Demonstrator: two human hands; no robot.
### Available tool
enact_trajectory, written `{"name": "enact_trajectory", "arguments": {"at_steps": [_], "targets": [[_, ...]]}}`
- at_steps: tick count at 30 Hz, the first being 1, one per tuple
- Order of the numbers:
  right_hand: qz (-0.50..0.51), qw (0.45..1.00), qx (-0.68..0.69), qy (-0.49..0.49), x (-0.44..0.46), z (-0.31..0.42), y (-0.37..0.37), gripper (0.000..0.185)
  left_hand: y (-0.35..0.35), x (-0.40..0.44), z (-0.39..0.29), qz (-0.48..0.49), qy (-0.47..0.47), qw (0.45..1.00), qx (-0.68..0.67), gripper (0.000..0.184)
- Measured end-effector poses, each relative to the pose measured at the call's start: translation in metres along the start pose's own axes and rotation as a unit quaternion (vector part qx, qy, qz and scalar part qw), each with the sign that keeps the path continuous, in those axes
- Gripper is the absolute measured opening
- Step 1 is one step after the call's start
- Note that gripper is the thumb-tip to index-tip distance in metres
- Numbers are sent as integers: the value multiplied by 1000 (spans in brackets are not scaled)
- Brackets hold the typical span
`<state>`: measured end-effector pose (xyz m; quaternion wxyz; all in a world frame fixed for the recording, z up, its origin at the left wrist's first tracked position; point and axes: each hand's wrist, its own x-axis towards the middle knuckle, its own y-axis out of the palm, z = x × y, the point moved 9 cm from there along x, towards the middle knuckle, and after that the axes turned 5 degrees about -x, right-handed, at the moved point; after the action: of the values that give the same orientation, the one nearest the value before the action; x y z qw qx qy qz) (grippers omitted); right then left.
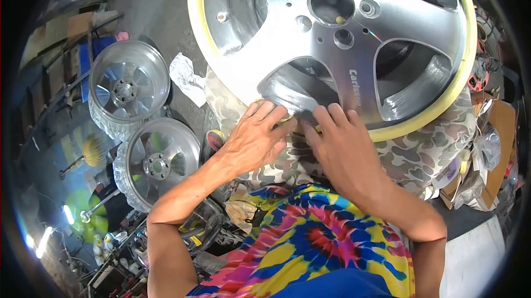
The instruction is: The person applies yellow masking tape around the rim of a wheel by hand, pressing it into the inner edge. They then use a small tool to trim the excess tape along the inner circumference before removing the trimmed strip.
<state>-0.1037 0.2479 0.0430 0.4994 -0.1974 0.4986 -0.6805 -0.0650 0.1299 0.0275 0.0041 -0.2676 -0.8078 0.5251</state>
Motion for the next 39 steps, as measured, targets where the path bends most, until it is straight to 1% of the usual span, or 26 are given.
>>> {"name": "enact_trajectory", "arguments": {"at_steps": [1, 2, 3, 5, 7, 9, 10, 12, 13, 14, 15, 16, 18, 19, 20, 22, 23, 25, 26, 28, 30, 32, 34, 36, 38, 39], "targets": [[-49, 999, -23, 0, -6, 3, -10, 30, -6, 0, 1, -18, 5, 999, -37, 45], [-53, 998, -29, 1, -11, 5, -8, 30, -13, 1, 3, -36, 10, 997, -73, 42], [-113, 994, -14, -2, -17, 6, -12, 34, -17, 1, 5, -40, 14, 997, -70, 42], [-188, 982, 32, -10, -25, 8, -17, 38, -42, -5, 29, -158, -67, 981, -93, 34], [-216, 974, 68, -17, -28, 6, -19, 38, -77, -15, 53, -311, -80, 947, -18, 31], [-274, 953, 127, -23, -33, -4, -36, 41, -101, -30, 89, -392, -168, 904, 2, 30], [-298, 946, 124, -4, -35, -19, -50, 44, -107, -29, 100, -398, -166, 902, 4, 30], [-353, 931, 72, 58, -47, -61, -85, 49, -116, -40, 135, -473, -254, 843, -43, 31], [-419, 899, 72, 103, -55, -91, -95, 44, -116, -38, 141, -478, -248, 841, -46, 31], [-451, 885, 20, 118, -63, -118, -114, 32, -109, -35, 155, -463, -271, 839, -93, 36], [-463, 864, -66, 190, -69, -138, -136, 22, -99, -32, 168, -447, -293, 834, -140, 41], [-488, 844, -97, 198, -79, -166, -153, 16, -90, -28, 176, -450, -286, 833, -144, 41], [-509, 814, -48, 274, -89, -223, -167, 25, -78, -25, 190, -502, -254, 806, -182, 47], [-512, 805, -31, 298, -90, -250, -170, 34, -74, -24, 197, -484, -267, 802, -224, 48], [-513, 804, -38, 299, -88, -270, -173, 34, -76, -24, 196, -486, -263, 802, -228, 48], [-414, 838, 50, 351, -66, -316, -157, 55, -74, -23, 203, -469, -284, 785, -288, 48], [-415, 838, 49, 351, -59, -323, -151, 55, -70, -23, 209, -472, -270, 770, -335, 51], [-454, 820, 86, 337, -47, -321, -149, 71, -72, -23, 212, -476, -262, 759, -359, 52], [-455, 819, 86, 339, -45, -323, -148, 71, -71, -21, 215, -477, -255, 748, -384, 54], [-433, 803, 210, 352, -39, -326, -141, 74, -74, -19, 222, -478, -254, 743, -394, 54], [-418, 803, 239, 352, -33, -333, -142, 74, -80, -16, 229, -478, -251, 736, -409, 55], [-403, 803, 265, 349, -30, -332, -142, 75, -93, -9, 237, -466, -235, 749, -408, 53], [-435, 775, 302, 346, -35, -325, -141, 77, -108, 4, 246, -464, -230, 754, -405, 53], [-473, 759, 254, 368, -50, -325, -131, 80, -124, 19, 266, -451, -215, 780, -378, 50], [-451, 737, 301, 403, -65, -313, -105, 79, -150, 40, 279, -428, -204, 813, -338, 49], [-469, 719, 303, 415, -74, -303, -94, 78, -164, 50, 293, -408, -213, 846, -270, 49]]}}
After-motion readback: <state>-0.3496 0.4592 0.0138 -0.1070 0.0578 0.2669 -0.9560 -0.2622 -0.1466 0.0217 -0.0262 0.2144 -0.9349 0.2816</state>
